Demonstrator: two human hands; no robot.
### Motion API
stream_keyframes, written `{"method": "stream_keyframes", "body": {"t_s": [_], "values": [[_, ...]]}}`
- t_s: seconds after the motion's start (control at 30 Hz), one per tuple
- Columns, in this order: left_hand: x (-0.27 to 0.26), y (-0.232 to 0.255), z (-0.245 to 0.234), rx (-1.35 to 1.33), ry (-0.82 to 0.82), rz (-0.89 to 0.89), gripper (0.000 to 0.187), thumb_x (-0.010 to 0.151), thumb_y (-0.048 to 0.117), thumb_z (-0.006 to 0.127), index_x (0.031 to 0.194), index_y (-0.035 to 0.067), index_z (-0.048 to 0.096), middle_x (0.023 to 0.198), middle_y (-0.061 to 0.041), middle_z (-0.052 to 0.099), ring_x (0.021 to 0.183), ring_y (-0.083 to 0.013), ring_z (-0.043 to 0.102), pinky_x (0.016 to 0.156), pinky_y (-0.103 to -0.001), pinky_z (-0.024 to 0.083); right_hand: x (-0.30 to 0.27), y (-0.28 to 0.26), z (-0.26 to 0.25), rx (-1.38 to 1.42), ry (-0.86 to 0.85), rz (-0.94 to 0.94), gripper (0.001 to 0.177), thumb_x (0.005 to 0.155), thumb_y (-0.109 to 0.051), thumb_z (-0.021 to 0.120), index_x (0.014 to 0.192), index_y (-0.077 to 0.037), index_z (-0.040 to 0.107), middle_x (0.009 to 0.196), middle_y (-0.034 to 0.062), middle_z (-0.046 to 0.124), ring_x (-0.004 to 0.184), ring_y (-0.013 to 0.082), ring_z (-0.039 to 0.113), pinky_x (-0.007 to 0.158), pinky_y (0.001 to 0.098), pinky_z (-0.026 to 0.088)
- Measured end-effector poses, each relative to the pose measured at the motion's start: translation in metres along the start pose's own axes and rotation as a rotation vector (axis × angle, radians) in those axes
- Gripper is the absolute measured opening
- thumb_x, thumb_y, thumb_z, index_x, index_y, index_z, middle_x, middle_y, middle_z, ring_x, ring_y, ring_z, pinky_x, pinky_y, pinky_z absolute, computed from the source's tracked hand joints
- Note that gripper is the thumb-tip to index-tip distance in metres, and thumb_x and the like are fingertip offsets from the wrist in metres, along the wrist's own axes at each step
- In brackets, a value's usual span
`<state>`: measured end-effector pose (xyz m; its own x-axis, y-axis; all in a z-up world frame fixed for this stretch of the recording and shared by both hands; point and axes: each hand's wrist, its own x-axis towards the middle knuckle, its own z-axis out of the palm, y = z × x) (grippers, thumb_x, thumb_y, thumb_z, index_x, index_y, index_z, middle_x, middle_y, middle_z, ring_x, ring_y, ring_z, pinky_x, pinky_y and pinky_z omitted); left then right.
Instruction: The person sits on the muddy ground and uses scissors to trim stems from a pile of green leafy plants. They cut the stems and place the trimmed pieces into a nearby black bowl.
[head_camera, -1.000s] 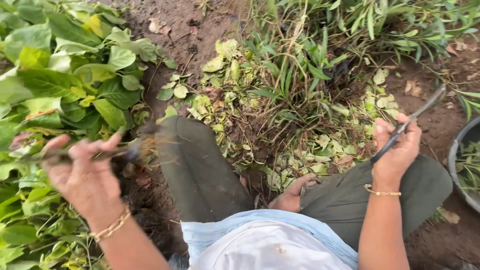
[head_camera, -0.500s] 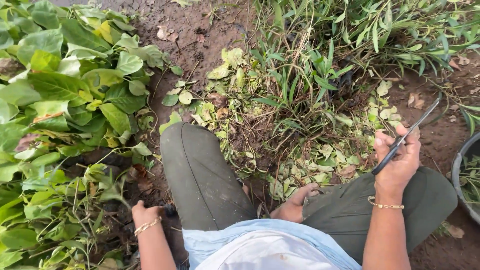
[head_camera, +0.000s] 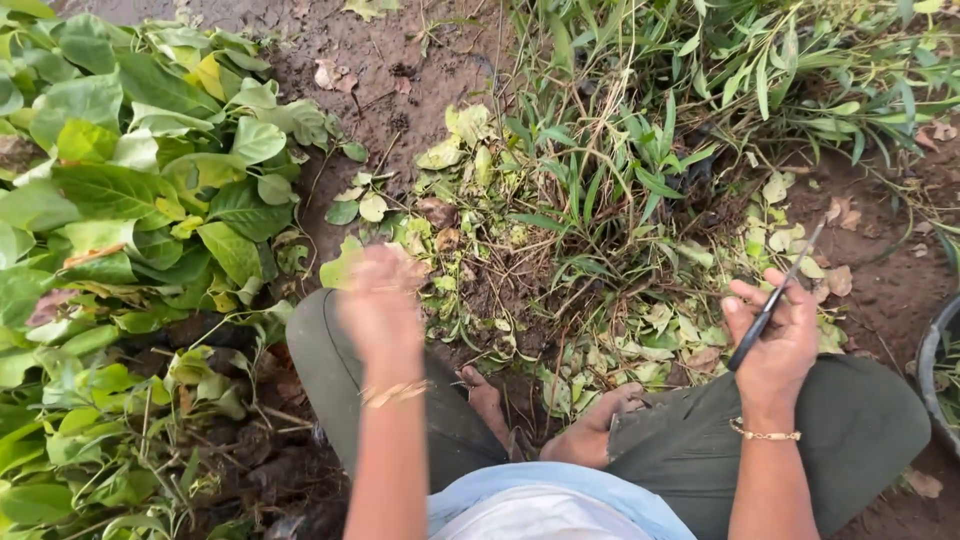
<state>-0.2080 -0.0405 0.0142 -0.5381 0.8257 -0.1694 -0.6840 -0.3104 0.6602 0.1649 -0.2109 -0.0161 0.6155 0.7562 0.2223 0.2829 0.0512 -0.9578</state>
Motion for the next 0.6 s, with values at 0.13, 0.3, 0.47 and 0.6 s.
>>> {"method": "stream_keyframes", "body": {"t_s": [0.13,0.3,0.47,0.6], "values": [[0.055,-0.231,-0.137,-0.232,0.138,-1.021,0.034,0.084,0.015,0.042,0.114,0.011,0.026,0.110,-0.010,0.043,0.098,-0.0277,0.052,0.091,-0.048,0.055,-0.006,0.009,0.007,-0.078,-0.029,-0.056,0.053,0.094,0.002,0.072,0.142,0.000,0.050,0.119,0.0211,0.068,0.096,0.0180,0.064,0.087,0.0312,0.053],[0.125,-0.321,-0.187,-0.018,0.344,-0.858,0.095,0.094,0.076,0.045,0.154,0.007,0.019,0.141,-0.015,0.044,0.122,-0.0329,0.058,0.100,-0.047,0.058,-0.010,-0.016,0.014,-0.166,0.010,-0.015,0.054,0.086,-0.003,0.081,0.136,0.003,0.060,0.111,0.0280,0.071,0.072,0.0246,0.068,0.066,0.0365,0.056],[0.176,-0.317,-0.169,0.118,0.212,-0.587,0.028,0.104,0.021,0.055,0.121,-0.002,0.052,0.108,-0.010,0.061,0.098,-0.0215,0.068,0.085,-0.031,0.064,-0.005,-0.002,0.008,-0.216,-0.063,-0.014,0.053,0.088,-0.009,0.081,0.135,0.004,0.061,0.109,0.0299,0.072,0.082,0.0345,0.072,0.078,0.0448,0.057],[0.081,-0.203,-0.055,0.090,0.077,-0.451,0.022,0.104,0.021,0.057,0.109,0.000,0.061,0.098,-0.010,0.064,0.092,-0.0208,0.069,0.083,-0.026,0.063,-0.007,0.001,0.010,-0.176,-0.103,0.036,0.053,0.086,-0.011,0.081,0.135,0.000,0.062,0.109,0.0254,0.074,0.080,0.0274,0.072,0.077,0.0408,0.057]]}}
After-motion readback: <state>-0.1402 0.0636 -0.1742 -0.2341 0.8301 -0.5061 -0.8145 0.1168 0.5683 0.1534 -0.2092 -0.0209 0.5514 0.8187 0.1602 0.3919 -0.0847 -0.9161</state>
